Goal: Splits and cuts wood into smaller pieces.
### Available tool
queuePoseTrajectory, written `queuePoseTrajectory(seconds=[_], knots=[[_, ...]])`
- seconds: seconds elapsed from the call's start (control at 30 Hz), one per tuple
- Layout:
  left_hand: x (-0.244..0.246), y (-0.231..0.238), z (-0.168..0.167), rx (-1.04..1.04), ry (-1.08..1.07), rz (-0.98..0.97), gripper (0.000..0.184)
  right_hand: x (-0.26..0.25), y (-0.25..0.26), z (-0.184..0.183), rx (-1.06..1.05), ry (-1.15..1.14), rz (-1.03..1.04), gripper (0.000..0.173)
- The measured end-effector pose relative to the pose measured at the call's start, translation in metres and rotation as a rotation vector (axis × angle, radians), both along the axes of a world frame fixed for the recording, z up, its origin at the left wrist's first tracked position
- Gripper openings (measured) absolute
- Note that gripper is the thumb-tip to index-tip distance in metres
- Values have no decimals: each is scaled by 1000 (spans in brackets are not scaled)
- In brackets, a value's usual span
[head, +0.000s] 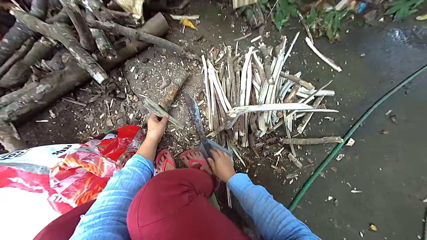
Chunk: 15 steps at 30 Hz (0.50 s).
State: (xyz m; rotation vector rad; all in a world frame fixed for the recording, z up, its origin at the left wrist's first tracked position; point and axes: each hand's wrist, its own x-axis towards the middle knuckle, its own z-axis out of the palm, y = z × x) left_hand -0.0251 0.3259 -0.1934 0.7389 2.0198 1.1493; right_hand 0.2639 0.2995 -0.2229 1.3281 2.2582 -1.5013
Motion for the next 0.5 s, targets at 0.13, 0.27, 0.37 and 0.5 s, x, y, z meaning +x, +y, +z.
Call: queuePoseTrajectory(seconds=[0.13, 0.27, 0.37, 0.5], knots=[[4, 9, 14, -63, 88, -84, 35, -30, 12, -40, -15, -308, 7, 79], [5, 26, 22, -94, 163, -178, 34, -55, 11, -69, 18, -454, 24, 89], [4, 28, 26, -95, 180, -218, 38, -63, 14, -62, -29, -569, -22, 72], [4, 34, 30, -49, 190, -229, 40, -55, 28, -46, -122, -582, -163, 85]])
